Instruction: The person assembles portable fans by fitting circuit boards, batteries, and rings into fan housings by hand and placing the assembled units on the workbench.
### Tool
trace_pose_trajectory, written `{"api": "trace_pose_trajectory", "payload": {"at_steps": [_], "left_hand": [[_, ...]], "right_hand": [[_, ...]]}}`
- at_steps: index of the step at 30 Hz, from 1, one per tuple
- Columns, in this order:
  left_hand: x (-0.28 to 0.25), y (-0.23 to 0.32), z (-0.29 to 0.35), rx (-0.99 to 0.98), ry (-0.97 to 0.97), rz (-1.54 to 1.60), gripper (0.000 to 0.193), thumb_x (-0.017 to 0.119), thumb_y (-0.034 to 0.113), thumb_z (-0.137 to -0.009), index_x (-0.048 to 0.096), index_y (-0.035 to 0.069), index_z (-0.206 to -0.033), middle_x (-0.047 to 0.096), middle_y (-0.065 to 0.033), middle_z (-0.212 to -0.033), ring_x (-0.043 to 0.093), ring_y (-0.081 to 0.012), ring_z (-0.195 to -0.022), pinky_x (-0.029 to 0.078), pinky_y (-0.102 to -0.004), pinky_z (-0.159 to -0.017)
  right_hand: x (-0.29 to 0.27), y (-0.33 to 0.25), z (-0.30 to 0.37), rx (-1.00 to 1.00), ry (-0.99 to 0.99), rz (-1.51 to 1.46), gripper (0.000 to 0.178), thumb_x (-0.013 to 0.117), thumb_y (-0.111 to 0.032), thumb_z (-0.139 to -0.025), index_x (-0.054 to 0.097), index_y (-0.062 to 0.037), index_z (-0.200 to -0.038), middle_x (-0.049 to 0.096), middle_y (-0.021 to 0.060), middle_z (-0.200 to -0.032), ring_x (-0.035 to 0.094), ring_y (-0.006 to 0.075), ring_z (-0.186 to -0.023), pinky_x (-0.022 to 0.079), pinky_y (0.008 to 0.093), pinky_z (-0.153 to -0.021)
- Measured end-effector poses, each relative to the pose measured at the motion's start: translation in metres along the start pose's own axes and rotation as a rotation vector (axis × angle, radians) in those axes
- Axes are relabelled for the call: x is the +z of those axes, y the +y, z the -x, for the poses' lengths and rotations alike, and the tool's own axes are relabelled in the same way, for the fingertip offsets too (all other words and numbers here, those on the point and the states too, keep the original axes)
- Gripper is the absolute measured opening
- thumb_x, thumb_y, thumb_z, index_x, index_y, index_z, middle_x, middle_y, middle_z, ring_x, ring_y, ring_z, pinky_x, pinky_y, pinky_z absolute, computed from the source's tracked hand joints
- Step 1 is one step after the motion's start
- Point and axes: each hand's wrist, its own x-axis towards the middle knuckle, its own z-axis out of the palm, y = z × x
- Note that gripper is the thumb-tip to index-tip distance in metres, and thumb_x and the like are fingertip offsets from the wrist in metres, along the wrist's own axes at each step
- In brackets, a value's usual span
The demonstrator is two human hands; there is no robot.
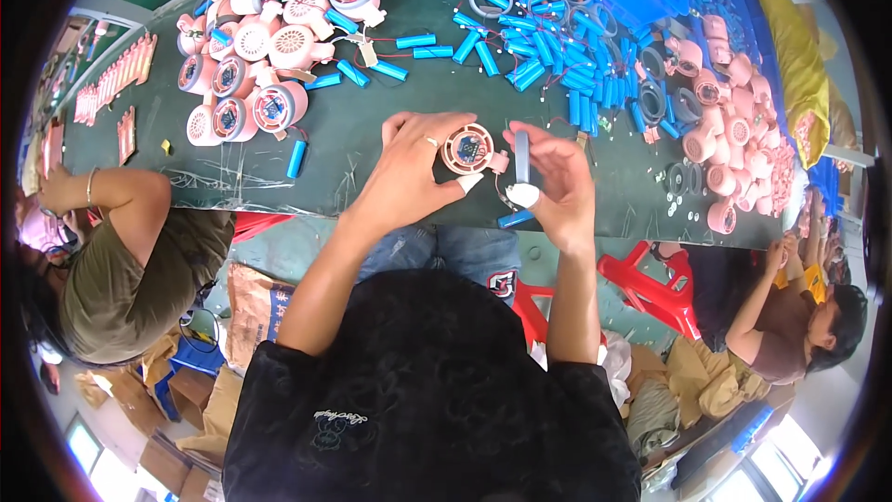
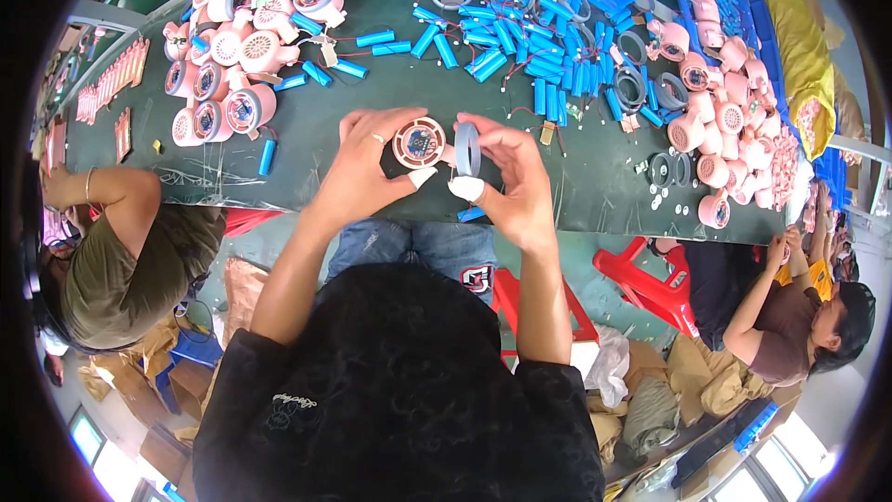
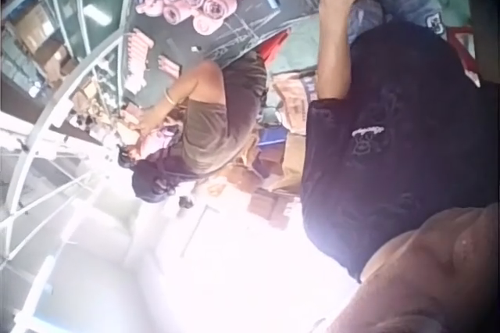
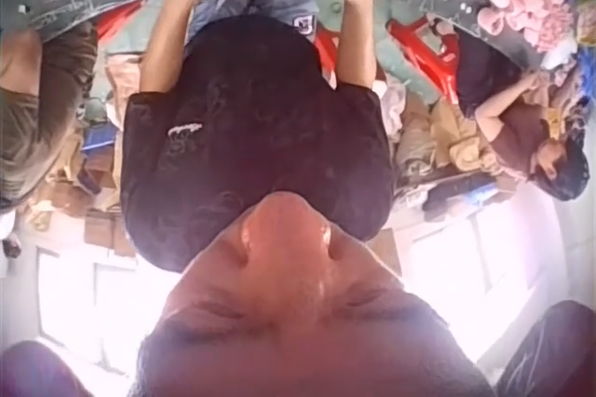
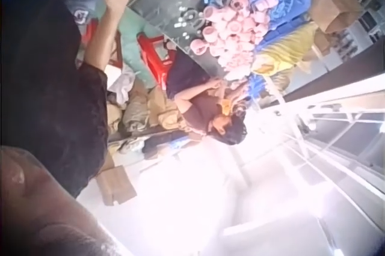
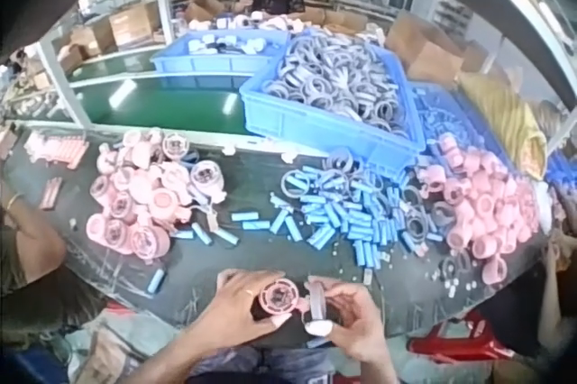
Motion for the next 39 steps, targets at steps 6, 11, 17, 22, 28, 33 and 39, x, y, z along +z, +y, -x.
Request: {"api": "trace_pose_trajectory", "payload": {"at_steps": [6, 11, 17, 22, 28, 33, 39], "left_hand": [[-0.003, 0.004, -0.008, 0.009, 0.047, -0.161, 0.072, 0.085, 0.018, -0.071, 0.057, 0.018, -0.137, 0.066, -0.0059, -0.122, 0.060, -0.0251, -0.113, 0.036, -0.0410, -0.097], [0.001, 0.001, -0.004, -0.017, 0.064, -0.089, 0.071, 0.084, 0.016, -0.071, 0.058, 0.017, -0.137, 0.066, -0.0058, -0.123, 0.061, -0.0244, -0.112, 0.036, -0.0407, -0.098], [0.006, -0.002, 0.000, -0.098, 0.047, 0.011, 0.068, 0.080, 0.012, -0.074, 0.057, 0.012, -0.137, 0.066, -0.0070, -0.126, 0.059, -0.0255, -0.118, 0.033, -0.0408, -0.106], [0.009, -0.001, 0.002, -0.110, 0.069, 0.026, 0.068, 0.082, 0.015, -0.074, 0.057, 0.012, -0.137, 0.067, -0.0068, -0.125, 0.059, -0.0260, -0.118, 0.035, -0.0399, -0.106], [0.009, -0.002, 0.002, -0.090, 0.071, -0.006, 0.068, 0.084, 0.016, -0.073, 0.058, 0.013, -0.136, 0.067, -0.0064, -0.125, 0.059, -0.0259, -0.117, 0.037, -0.0387, -0.105], [0.009, -0.003, 0.002, -0.092, 0.075, 0.015, 0.067, 0.079, 0.012, -0.073, 0.057, 0.012, -0.137, 0.067, -0.0062, -0.125, 0.059, -0.0240, -0.118, 0.032, -0.0398, -0.105], [0.012, -0.005, 0.001, -0.066, 0.079, 0.002, 0.068, 0.079, 0.012, -0.072, 0.058, 0.012, -0.136, 0.067, -0.0066, -0.125, 0.060, -0.0240, -0.117, 0.032, -0.0401, -0.105]], "right_hand": [[-0.007, -0.003, 0.000, 0.018, 0.043, 0.090, 0.087, 0.080, -0.002, -0.079, 0.035, -0.0003, -0.153, 0.052, 0.0206, -0.141, 0.056, 0.0318, -0.129, 0.045, 0.0426, -0.109], [-0.007, -0.008, -0.003, -0.012, 0.042, 0.206, 0.069, 0.080, -0.002, -0.078, 0.052, 0.0012, -0.141, 0.049, 0.0184, -0.145, 0.056, 0.0299, -0.130, 0.048, 0.0418, -0.107], [0.016, -0.012, -0.032, -0.102, -0.084, 0.645, 0.069, 0.080, -0.001, -0.074, 0.057, -0.0097, -0.139, 0.059, 0.0135, -0.139, 0.063, 0.0281, -0.121, 0.053, 0.0370, -0.098], [0.020, -0.012, -0.033, -0.013, -0.088, 0.576, 0.070, 0.078, 0.000, -0.074, 0.057, -0.0107, -0.140, 0.060, 0.0136, -0.137, 0.063, 0.0292, -0.119, 0.055, 0.0378, -0.095], [0.019, -0.011, -0.035, -0.069, -0.092, 0.596, 0.070, 0.077, 0.001, -0.073, 0.057, -0.0103, -0.140, 0.060, 0.0142, -0.137, 0.062, 0.0307, -0.122, 0.054, 0.0385, -0.098], [0.020, -0.011, -0.034, -0.097, -0.116, 0.630, 0.070, 0.078, 0.000, -0.073, 0.057, -0.0084, -0.139, 0.061, 0.0148, -0.137, 0.062, 0.0314, -0.122, 0.054, 0.0383, -0.099], [0.020, -0.010, -0.030, -0.057, -0.067, 0.626, 0.069, 0.079, 0.000, -0.071, 0.060, -0.0066, -0.137, 0.064, 0.0135, -0.133, 0.064, 0.0240, -0.116, 0.053, 0.0345, -0.093]]}}
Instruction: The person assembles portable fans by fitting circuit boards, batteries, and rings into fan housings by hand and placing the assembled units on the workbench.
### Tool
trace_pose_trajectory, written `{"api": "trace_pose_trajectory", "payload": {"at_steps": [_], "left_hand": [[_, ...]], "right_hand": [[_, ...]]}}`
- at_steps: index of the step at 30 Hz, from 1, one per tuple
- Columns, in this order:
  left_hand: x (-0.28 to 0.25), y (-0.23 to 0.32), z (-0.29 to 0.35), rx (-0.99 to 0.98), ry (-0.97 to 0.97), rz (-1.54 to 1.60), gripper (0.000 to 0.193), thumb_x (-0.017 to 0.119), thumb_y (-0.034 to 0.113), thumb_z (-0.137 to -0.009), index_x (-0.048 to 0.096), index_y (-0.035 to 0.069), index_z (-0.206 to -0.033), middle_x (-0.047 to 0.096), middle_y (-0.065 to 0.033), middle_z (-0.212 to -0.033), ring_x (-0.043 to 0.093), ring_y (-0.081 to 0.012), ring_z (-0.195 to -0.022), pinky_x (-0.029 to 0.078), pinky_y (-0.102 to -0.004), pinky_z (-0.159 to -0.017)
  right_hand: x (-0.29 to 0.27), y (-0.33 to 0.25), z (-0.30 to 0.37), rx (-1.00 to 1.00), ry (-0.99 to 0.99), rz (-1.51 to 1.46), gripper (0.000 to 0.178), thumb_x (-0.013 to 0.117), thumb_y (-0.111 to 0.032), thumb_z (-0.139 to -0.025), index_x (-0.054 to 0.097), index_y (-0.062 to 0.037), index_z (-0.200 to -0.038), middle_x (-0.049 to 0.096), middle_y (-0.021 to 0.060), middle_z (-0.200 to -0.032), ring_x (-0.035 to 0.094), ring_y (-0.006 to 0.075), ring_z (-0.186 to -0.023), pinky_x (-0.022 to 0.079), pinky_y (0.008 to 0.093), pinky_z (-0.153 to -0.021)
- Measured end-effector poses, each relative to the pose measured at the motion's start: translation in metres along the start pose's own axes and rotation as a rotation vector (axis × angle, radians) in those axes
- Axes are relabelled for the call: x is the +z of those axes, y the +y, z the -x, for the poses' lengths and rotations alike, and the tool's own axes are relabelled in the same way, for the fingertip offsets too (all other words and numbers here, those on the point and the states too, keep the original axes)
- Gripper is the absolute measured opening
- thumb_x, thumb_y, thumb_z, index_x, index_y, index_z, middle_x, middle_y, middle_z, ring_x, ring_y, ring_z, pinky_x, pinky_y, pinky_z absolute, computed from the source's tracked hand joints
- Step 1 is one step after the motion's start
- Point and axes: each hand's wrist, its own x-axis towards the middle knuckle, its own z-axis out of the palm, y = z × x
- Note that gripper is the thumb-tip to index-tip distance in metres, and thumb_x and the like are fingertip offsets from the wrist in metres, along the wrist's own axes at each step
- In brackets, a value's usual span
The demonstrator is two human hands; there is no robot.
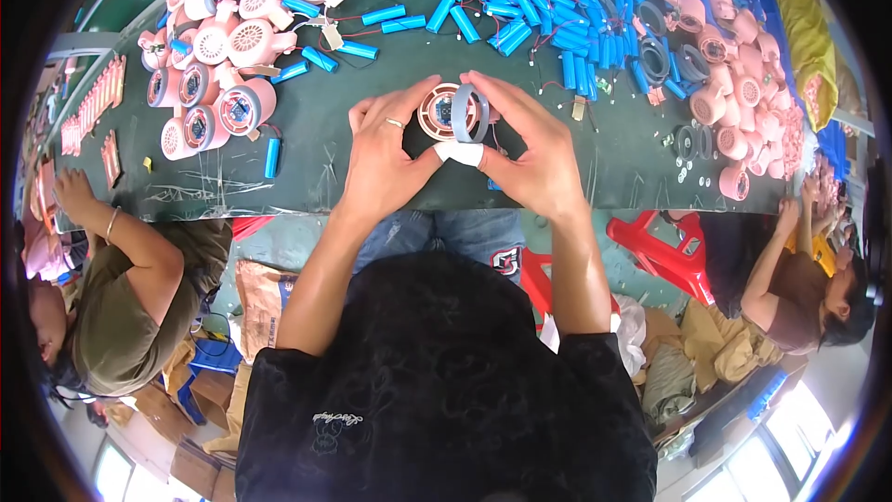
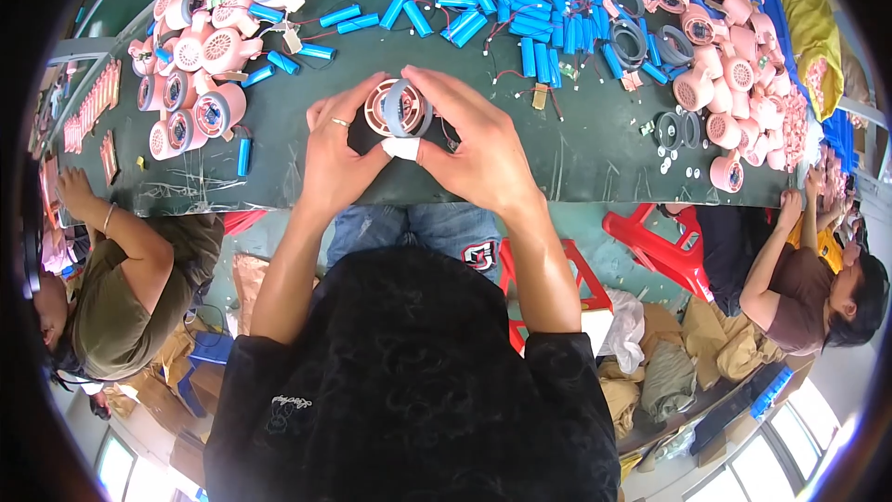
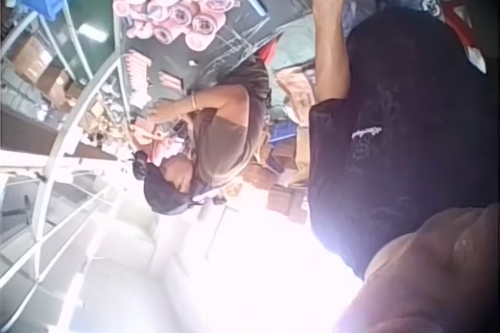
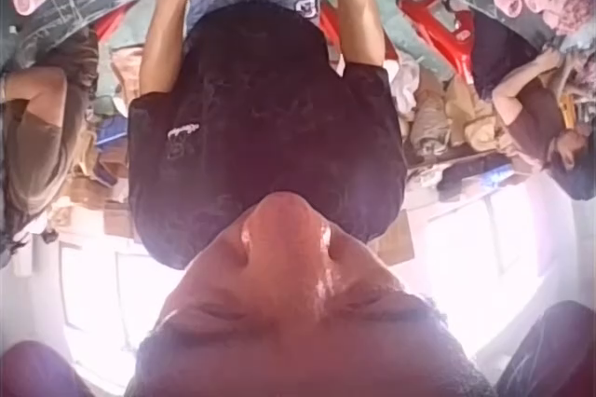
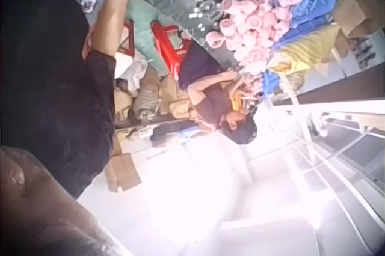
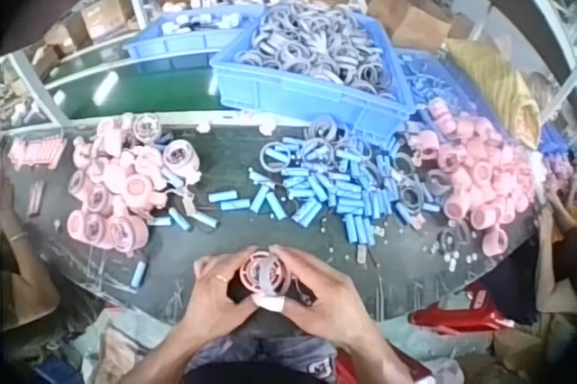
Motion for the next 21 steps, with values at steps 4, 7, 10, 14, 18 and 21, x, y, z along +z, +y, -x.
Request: {"api": "trace_pose_trajectory", "payload": {"at_steps": [4, 7, 10, 14, 18, 21], "left_hand": [[-0.001, -0.001, 0.001, -0.003, -0.002, -0.013, 0.068, 0.081, 0.014, -0.072, 0.058, 0.012, -0.136, 0.066, -0.0053, -0.129, 0.060, -0.0241, -0.118, 0.033, -0.0392, -0.106], [-0.002, -0.001, 0.001, -0.010, -0.008, -0.025, 0.069, 0.083, 0.016, -0.072, 0.058, 0.013, -0.136, 0.066, -0.0039, -0.132, 0.060, -0.0243, -0.118, 0.034, -0.0387, -0.107], [-0.002, 0.000, 0.001, -0.013, -0.005, -0.023, 0.068, 0.083, 0.017, -0.072, 0.058, 0.014, -0.136, 0.066, -0.0043, -0.130, 0.060, -0.0241, -0.117, 0.034, -0.0388, -0.107], [-0.001, -0.002, 0.002, -0.010, 0.002, -0.028, 0.068, 0.083, 0.018, -0.072, 0.059, 0.015, -0.136, 0.067, -0.0046, -0.126, 0.060, -0.0230, -0.117, 0.033, -0.0389, -0.106], [0.000, -0.002, 0.002, -0.011, 0.022, -0.087, 0.074, 0.083, 0.018, -0.073, 0.055, 0.014, -0.141, 0.069, -0.0036, -0.126, 0.060, -0.0222, -0.116, 0.033, -0.0389, -0.104], [0.001, -0.002, 0.001, -0.054, 0.047, -0.024, 0.085, 0.083, 0.019, -0.073, 0.045, 0.012, -0.149, 0.070, -0.0022, -0.125, 0.059, -0.0220, -0.113, 0.034, -0.0393, -0.103]], "right_hand": [[0.002, -0.003, 0.000, 0.001, 0.005, 0.049, 0.068, 0.079, -0.002, -0.072, 0.060, -0.0065, -0.137, 0.065, 0.0134, -0.132, 0.065, 0.0238, -0.115, 0.053, 0.0340, -0.093], [0.003, -0.002, 0.001, -0.003, 0.003, 0.061, 0.066, 0.081, -0.006, -0.074, 0.060, -0.0065, -0.137, 0.065, 0.0136, -0.131, 0.066, 0.0234, -0.113, 0.054, 0.0338, -0.092], [0.004, -0.004, 0.001, -0.003, -0.005, 0.090, 0.065, 0.082, -0.010, -0.076, 0.060, -0.0065, -0.137, 0.065, 0.0141, -0.132, 0.066, 0.0234, -0.113, 0.054, 0.0338, -0.092], [0.008, -0.006, 0.002, 0.019, 0.015, 0.110, 0.064, 0.083, -0.010, -0.076, 0.061, -0.0062, -0.136, 0.065, 0.0145, -0.132, 0.065, 0.0252, -0.117, 0.053, 0.0351, -0.096], [0.018, -0.013, 0.001, 0.042, 0.057, 0.161, 0.063, 0.082, -0.008, -0.075, 0.061, -0.0050, -0.134, 0.065, 0.0147, -0.132, 0.065, 0.0267, -0.119, 0.053, 0.0361, -0.099], [0.023, -0.016, 0.001, 0.030, 0.092, 0.237, 0.062, 0.083, -0.009, -0.076, 0.061, -0.0044, -0.133, 0.065, 0.0157, -0.132, 0.065, 0.0277, -0.119, 0.053, 0.0363, -0.098]]}}
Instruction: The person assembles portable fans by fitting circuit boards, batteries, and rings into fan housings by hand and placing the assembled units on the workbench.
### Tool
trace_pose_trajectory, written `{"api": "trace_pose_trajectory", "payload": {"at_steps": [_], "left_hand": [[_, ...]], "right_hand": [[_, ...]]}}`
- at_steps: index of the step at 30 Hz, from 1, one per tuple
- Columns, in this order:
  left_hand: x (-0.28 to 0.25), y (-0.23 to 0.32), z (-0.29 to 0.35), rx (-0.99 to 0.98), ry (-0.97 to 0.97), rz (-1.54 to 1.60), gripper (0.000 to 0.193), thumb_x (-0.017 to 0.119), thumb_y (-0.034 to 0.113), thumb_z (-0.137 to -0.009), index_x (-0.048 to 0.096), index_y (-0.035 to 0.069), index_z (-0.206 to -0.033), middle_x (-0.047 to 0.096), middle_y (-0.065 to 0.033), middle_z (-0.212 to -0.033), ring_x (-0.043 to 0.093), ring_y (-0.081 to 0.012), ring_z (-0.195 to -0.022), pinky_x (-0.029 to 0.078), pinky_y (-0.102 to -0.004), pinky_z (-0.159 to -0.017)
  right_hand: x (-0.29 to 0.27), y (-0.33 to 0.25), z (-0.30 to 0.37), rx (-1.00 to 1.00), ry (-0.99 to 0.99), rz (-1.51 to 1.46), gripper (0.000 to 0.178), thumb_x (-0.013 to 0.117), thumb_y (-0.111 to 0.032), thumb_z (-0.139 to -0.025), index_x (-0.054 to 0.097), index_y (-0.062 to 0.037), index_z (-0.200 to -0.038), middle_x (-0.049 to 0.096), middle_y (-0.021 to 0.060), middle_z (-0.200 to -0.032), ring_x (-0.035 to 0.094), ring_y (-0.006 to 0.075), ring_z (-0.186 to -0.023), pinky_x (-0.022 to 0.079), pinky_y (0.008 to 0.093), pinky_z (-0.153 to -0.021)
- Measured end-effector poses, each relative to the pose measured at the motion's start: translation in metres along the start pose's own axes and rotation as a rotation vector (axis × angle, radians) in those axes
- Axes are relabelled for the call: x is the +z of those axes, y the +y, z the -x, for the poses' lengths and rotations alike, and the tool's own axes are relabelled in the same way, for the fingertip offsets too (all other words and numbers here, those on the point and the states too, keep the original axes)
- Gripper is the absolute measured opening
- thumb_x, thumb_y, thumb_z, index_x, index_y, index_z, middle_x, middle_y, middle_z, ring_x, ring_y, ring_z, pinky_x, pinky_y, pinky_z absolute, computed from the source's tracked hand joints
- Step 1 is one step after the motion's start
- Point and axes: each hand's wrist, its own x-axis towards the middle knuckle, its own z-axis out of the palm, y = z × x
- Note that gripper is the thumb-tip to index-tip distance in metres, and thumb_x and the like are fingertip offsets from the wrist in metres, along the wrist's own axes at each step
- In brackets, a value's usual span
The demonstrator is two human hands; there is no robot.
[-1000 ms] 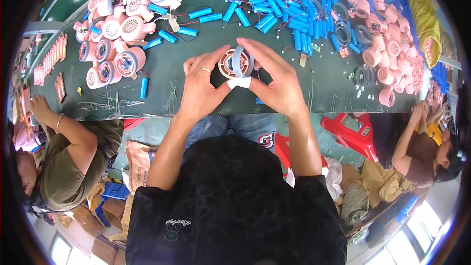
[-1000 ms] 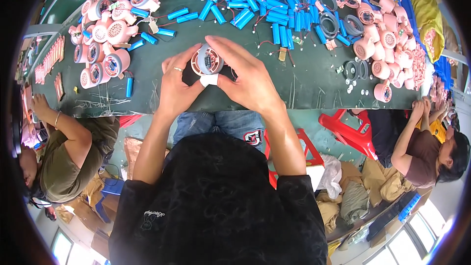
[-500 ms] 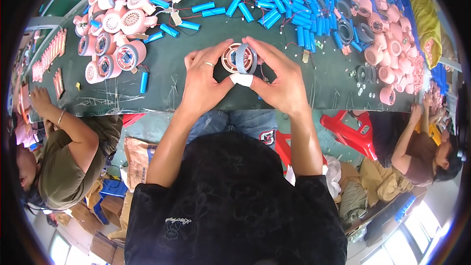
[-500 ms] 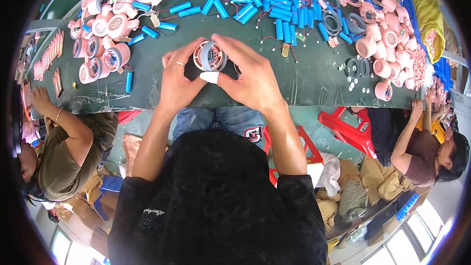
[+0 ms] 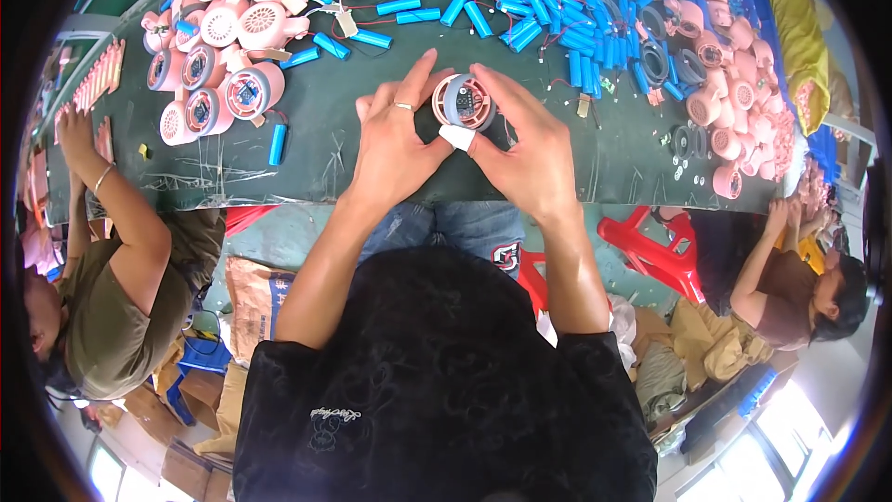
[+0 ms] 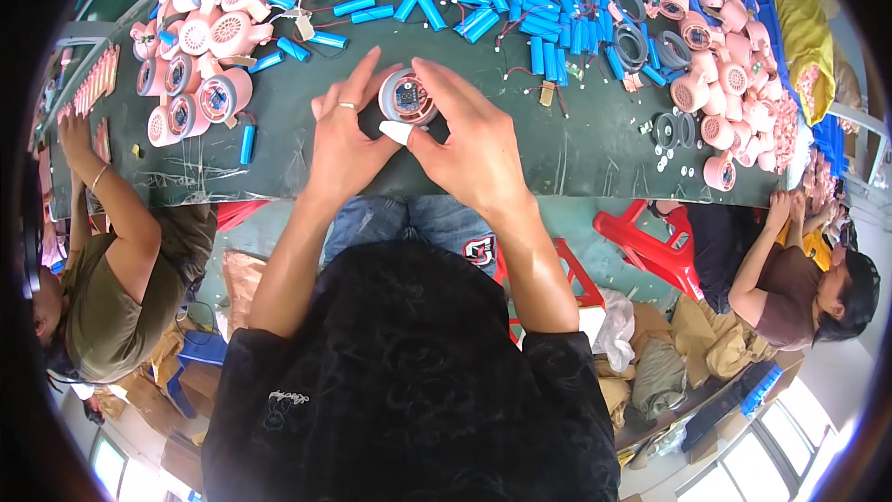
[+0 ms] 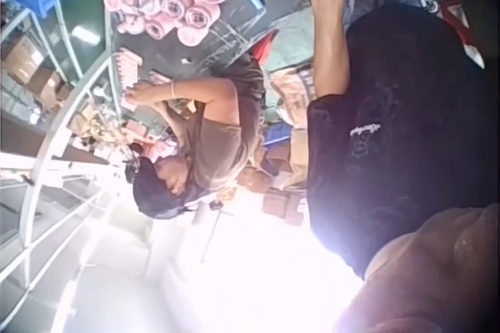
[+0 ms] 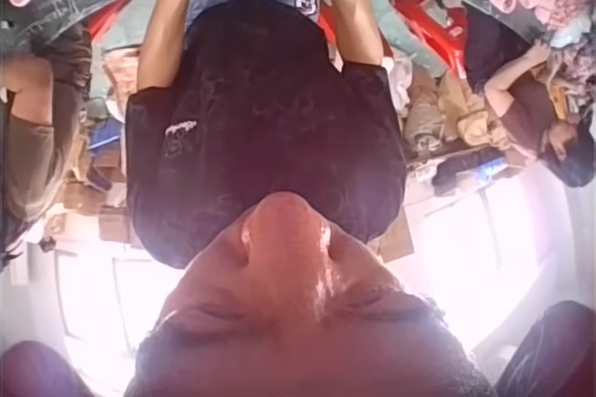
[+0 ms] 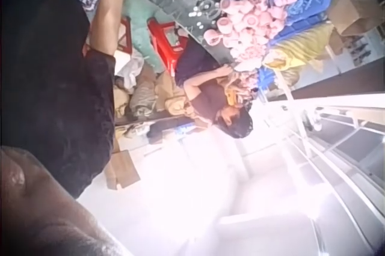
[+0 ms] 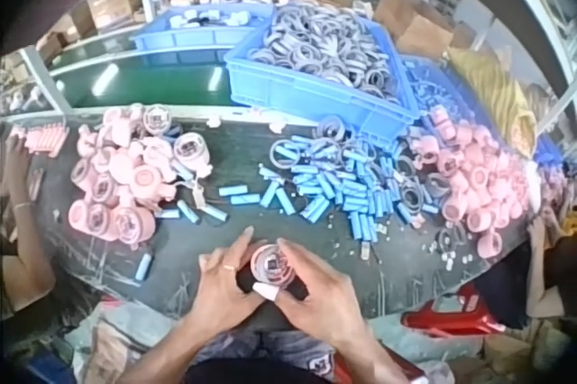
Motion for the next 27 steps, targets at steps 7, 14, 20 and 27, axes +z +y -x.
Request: {"api": "trace_pose_trajectory", "payload": {"at_steps": [7, 14, 20, 27], "left_hand": [[0.007, -0.006, 0.002, 0.072, 0.070, 0.015, 0.096, 0.083, 0.015, -0.071, 0.034, 0.003, -0.153, 0.071, -0.0020, -0.122, 0.061, -0.0231, -0.102, 0.038, -0.0400, -0.092], [0.001, -0.007, 0.000, 0.081, 0.065, 0.106, 0.092, 0.080, 0.010, -0.072, 0.036, 0.001, -0.152, 0.070, -0.0062, -0.123, 0.064, -0.0205, -0.094, 0.045, -0.0359, -0.088], [-0.038, -0.002, -0.020, -0.480, -0.352, 1.001, 0.065, 0.059, 0.005, -0.090, 0.037, -0.005, -0.150, 0.058, -0.0199, -0.141, 0.061, -0.0217, -0.121, 0.046, -0.0307, -0.102], [-0.005, -0.001, -0.011, -0.280, -0.090, 0.742, 0.054, 0.050, -0.002, -0.086, 0.050, -0.006, -0.140, 0.061, -0.0213, -0.136, 0.069, -0.0240, -0.101, 0.052, -0.0323, -0.092]], "right_hand": [[0.012, -0.015, -0.001, 0.036, 0.028, 0.137, 0.059, 0.083, -0.013, -0.077, 0.061, -0.0040, -0.132, 0.065, 0.0169, -0.131, 0.066, 0.0296, -0.117, 0.054, 0.0361, -0.096], [0.014, -0.016, -0.004, 0.035, -0.012, 0.187, 0.053, 0.070, 0.002, -0.077, 0.062, -0.0023, -0.129, 0.062, 0.0162, -0.134, 0.062, 0.0340, -0.120, 0.051, 0.0400, -0.103], [0.014, -0.008, -0.003, 0.052, 0.010, 0.061, 0.054, 0.071, 0.003, -0.077, 0.064, -0.0053, -0.130, 0.064, 0.0141, -0.133, 0.062, 0.0284, -0.124, 0.048, 0.0381, -0.107], [0.000, 0.013, 0.000, 0.194, -0.068, -0.180, 0.050, 0.077, -0.008, -0.083, 0.063, -0.0056, -0.132, 0.062, 0.0158, -0.137, 0.046, 0.0303, -0.141, 0.039, 0.0405, -0.114]]}}
